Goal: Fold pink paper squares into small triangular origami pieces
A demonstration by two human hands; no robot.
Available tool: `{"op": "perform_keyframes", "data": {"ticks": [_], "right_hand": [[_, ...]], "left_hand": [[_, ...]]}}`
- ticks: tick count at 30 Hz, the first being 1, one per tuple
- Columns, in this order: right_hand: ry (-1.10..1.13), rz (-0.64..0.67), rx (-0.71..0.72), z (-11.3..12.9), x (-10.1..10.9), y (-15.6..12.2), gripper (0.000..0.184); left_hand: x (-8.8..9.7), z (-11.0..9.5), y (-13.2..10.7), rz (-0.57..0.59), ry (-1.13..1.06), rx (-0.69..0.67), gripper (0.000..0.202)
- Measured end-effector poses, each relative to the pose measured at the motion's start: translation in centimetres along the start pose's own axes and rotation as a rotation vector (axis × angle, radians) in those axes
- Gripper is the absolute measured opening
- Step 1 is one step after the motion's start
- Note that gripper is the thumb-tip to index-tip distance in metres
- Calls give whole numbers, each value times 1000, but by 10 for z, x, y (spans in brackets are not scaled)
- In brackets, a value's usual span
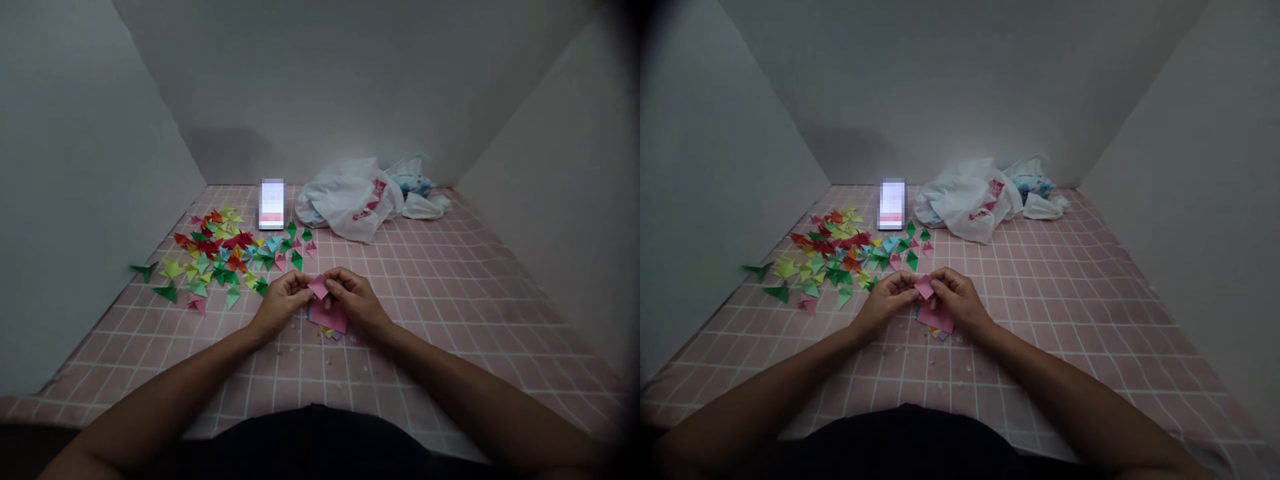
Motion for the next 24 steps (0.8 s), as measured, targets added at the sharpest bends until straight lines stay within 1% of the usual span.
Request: {"op": "perform_keyframes", "data": {"ticks": [2, 6, 10, 15, 19, 22, 24], "right_hand": [[43, 23, -10, 0, -1, 0, 17], [138, 116, -15, 1, -4, 2, 22], [178, 155, -37, -3, -4, 3, 25], [155, 159, -51, -6, -4, 3, 22], [117, 158, -45, -6, -5, 2, 21], [63, 133, 7, -2, -4, 1, 26], [-34, 74, 91, 5, 1, 1, 35]], "left_hand": [[2, 3, 1, -23, -39, 25, 30], [7, 10, 2, -84, -162, 93, 35], [8, 12, 2, -91, -188, 110, 35], [8, 11, 2, -87, -175, 104, 32], [9, 9, 1, -95, -109, 89, 32], [11, 10, 1, -118, -84, 100, 32], [12, 12, 1, -140, -109, 116, 31]]}}
Point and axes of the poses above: each hand's wrist, its own y-axis towards the middle knuckle, its own x-axis out of the back of the hand, z = x × y, the point moved 7 cm from there along y, towards the middle knuckle, and after that the axes turned 4 degrees about -y, right-handed, at the moved point
